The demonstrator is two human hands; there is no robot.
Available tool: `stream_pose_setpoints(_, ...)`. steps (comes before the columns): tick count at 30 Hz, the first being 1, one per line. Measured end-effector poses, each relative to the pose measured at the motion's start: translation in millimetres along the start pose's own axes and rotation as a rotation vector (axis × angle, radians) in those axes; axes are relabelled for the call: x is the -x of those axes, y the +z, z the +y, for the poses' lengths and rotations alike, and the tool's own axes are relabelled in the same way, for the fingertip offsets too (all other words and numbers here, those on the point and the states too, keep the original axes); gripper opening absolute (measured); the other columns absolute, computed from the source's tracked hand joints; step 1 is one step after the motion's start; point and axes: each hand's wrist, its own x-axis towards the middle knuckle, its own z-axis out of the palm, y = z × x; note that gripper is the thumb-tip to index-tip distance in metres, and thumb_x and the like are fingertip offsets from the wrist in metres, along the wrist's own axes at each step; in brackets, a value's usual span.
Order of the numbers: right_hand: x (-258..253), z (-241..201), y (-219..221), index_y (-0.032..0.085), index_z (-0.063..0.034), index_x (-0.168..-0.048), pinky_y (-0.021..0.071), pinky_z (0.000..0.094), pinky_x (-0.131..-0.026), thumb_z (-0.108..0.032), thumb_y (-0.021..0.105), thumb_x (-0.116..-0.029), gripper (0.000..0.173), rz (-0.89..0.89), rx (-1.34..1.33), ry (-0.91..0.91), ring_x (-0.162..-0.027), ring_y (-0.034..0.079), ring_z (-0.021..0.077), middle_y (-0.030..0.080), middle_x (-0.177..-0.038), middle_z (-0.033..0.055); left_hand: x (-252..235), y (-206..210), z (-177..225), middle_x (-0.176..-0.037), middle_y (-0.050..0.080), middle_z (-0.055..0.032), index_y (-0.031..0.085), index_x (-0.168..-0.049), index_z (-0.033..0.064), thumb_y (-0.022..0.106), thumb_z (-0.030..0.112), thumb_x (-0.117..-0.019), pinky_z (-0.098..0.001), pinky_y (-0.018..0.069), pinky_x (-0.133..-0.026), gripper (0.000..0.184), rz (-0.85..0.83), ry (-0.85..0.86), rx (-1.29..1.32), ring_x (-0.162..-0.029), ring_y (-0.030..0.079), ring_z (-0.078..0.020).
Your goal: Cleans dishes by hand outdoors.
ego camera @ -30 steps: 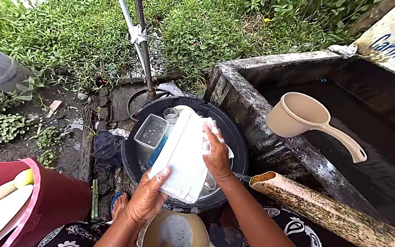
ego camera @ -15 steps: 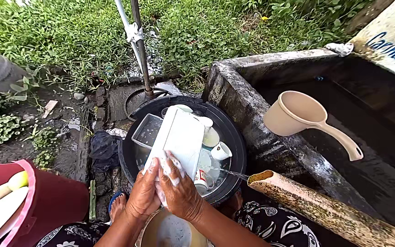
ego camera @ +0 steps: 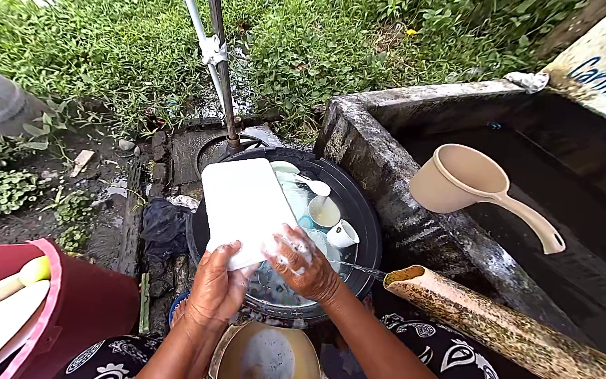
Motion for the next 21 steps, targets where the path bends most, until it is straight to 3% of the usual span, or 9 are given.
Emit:
stream_pose_setpoints(3, 4.7, 8.3, -3.5, 0.069, 0.0044, -0.122, 0.0528, 0.0449, -0.103, 0.003, 0.059, -0.0899, 0.034, -0.055, 0.026, 0.252, -0.124, 0.063, 0.0403, 0.067, -0.128, 0.0239, -3.7, -4.4, 9.1, -0.099, 0.069, -0.0100, 0.052, -0.116, 0.0085, 0.035, -0.001, -0.1011, -0.0406, 0.0625, -0.080, 0.024, 0.049, 0.040, -0.008, -0.090, 0.072, -0.0216)
stream_pose_setpoints(6, 8.7, -19.7, -12.9, 0.069, 0.0062, -0.123, 0.0615, 0.0443, -0.084, 0.001, 0.057, -0.0908, 0.035, -0.289, -0.154, 0.599, -0.101, 0.073, 0.0338, 0.071, -0.116, 0.0224, -6.9, -9.6, 13.1, -0.098, 0.068, -0.0100, 0.050, -0.119, 0.0083, 0.041, -0.005, -0.0992, -0.0406, 0.0630, -0.077, 0.025, 0.103, 0.079, -0.048, -0.087, 0.072, -0.0210)
stream_pose_setpoints(9, -3.2, -46.0, -41.4, 0.065, 0.0059, -0.131, 0.0389, 0.0541, -0.114, -0.010, 0.056, -0.0993, 0.036, -1.147, -0.678, 0.768, -0.133, 0.053, 0.0425, 0.059, -0.138, 0.0281, -7.1, -13.0, 15.6, -0.097, 0.068, -0.0102, 0.050, -0.119, 0.0077, 0.043, -0.004, -0.0999, -0.0398, 0.0632, -0.074, 0.024, 0.151, 0.074, -0.061, -0.084, 0.072, -0.0211)
stream_pose_setpoints(10, -0.9, -51.9, -40.3, 0.064, 0.0061, -0.131, 0.0305, 0.0568, -0.119, -0.014, 0.061, -0.0996, 0.037, -1.383, -0.801, 0.700, -0.141, 0.044, 0.0452, 0.053, -0.145, 0.0296, -6.5, -13.5, 16.2, -0.096, 0.068, -0.0101, 0.050, -0.120, 0.0075, 0.043, -0.004, -0.1002, -0.0388, 0.0630, -0.072, 0.024, 0.163, 0.066, -0.077, -0.083, 0.072, -0.0207)
stream_pose_setpoints(12, 11.7, -55.0, -31.9, 0.063, 0.0024, -0.135, 0.0337, 0.0597, -0.115, -0.015, 0.062, -0.1004, 0.039, -1.656, -0.945, 0.612, -0.138, 0.048, 0.0445, 0.053, -0.145, 0.0286, -5.0, -14.4, 15.6, -0.093, 0.067, -0.0102, 0.050, -0.118, 0.0067, 0.043, -0.004, -0.1004, -0.0379, 0.0628, -0.070, 0.022, 0.183, 0.041, -0.116, -0.079, 0.071, -0.0202)
stream_pose_setpoints(14, 25.7, -38.9, -28.5, 0.063, 0.0060, -0.133, 0.0405, 0.0547, -0.110, -0.007, 0.052, -0.1032, 0.034, -1.519, -1.052, 0.873, -0.127, 0.058, 0.0394, 0.062, -0.133, 0.0278, -3.4, -16.2, 12.3, -0.094, 0.068, -0.0120, 0.049, -0.122, 0.0056, 0.044, -0.006, -0.1001, -0.0384, 0.0630, -0.070, 0.025, 0.168, -0.002, -0.178, -0.080, 0.072, -0.0215)
stream_pose_setpoints(17, 25.4, -12.5, -21.9, 0.047, 0.0041, -0.141, 0.0546, 0.0428, -0.090, -0.018, 0.022, -0.1119, 0.043, -0.732, -1.199, 1.708, -0.106, 0.067, 0.0261, 0.066, -0.121, 0.0189, -2.0, -19.8, 1.7, -0.096, 0.068, -0.0148, 0.046, -0.129, 0.0029, 0.049, -0.010, -0.0971, -0.0388, 0.0629, -0.067, 0.034, 0.124, -0.103, -0.308, -0.079, 0.072, -0.0235)
stream_pose_setpoints(19, 28.1, 5.4, -10.6, 0.039, -0.0071, -0.150, 0.0574, 0.0436, -0.081, -0.044, 0.013, -0.1117, 0.059, -0.236, -1.302, 1.916, -0.099, 0.070, 0.0258, 0.068, -0.119, 0.0166, -0.8, -21.4, -8.5, -0.097, 0.068, -0.0158, 0.044, -0.133, 0.0012, 0.052, -0.010, -0.0960, -0.0389, 0.0629, -0.067, 0.039, 0.074, -0.209, -0.428, -0.080, 0.072, -0.0240)
stream_pose_setpoints(21, 37.9, 10.2, 3.4, 0.040, -0.0076, -0.150, 0.0561, 0.0422, -0.090, -0.046, 0.023, -0.1112, 0.058, 0.105, -1.335, 1.947, -0.106, 0.067, 0.0235, 0.065, -0.124, 0.0166, 0.3, -21.0, -19.7, -0.100, 0.067, -0.0159, 0.040, -0.139, 0.0016, 0.055, -0.010, -0.0956, -0.0383, 0.0622, -0.067, 0.047, 0.029, -0.320, -0.548, -0.081, 0.071, -0.0234)
